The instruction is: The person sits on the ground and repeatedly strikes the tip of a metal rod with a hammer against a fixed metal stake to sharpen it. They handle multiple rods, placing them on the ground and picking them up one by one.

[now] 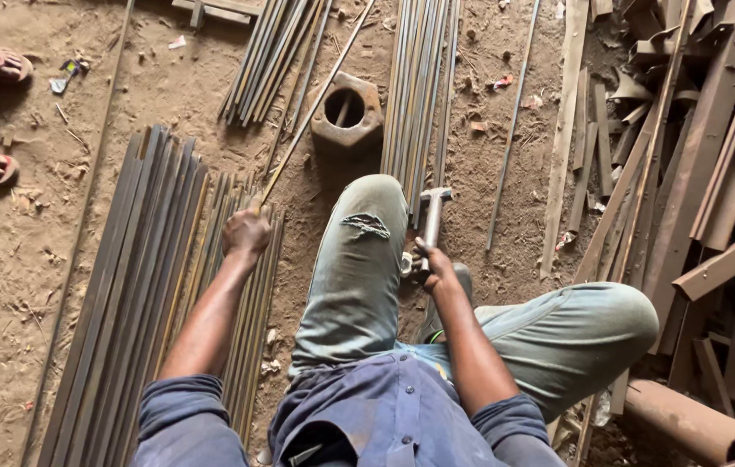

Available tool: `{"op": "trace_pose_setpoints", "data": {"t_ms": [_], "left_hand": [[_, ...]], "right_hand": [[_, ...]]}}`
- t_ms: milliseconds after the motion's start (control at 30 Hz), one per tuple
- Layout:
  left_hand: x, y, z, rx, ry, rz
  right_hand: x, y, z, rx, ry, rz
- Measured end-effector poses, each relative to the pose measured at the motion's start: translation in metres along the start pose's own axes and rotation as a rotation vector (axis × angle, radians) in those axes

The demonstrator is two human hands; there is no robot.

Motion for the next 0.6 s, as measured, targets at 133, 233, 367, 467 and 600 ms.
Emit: {"op": "trace_pose_setpoints", "data": {"t_ms": [133,233,367,467,600], "left_hand": [[-0.009,-0.017,0.013,-0.376,0.098,-0.034],[-0.006,-0.05,0.026,-0.736,0.214,-0.108],[-0.011,-0.073,0.056,-1.197,0.282,-0.233],[-0.019,-0.051,0.088,-1.449,0.255,-0.497],[-0.025,0.047,0.152,-1.628,-0.122,-0.646]], "right_hand": [[-0.001,0.003,-0.006,0.029,0.028,0.018],[-0.002,0.002,-0.005,0.048,0.016,-0.007],[-0.003,0.007,-0.003,-0.004,-0.001,0.036],[-0.005,0.007,-0.003,0.006,0.001,0.049],[-0.004,0.003,-0.004,0.033,-0.001,0.001]]}}
Point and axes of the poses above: each hand's wrist, its own x-axis towards the middle knuckle, its own y-axis out of the back of the hand, z = x × y, the point moved 7 cm from there along x, towards the middle knuckle, and after that the axes turned 7 degrees about -z, right-handed, at the moved point
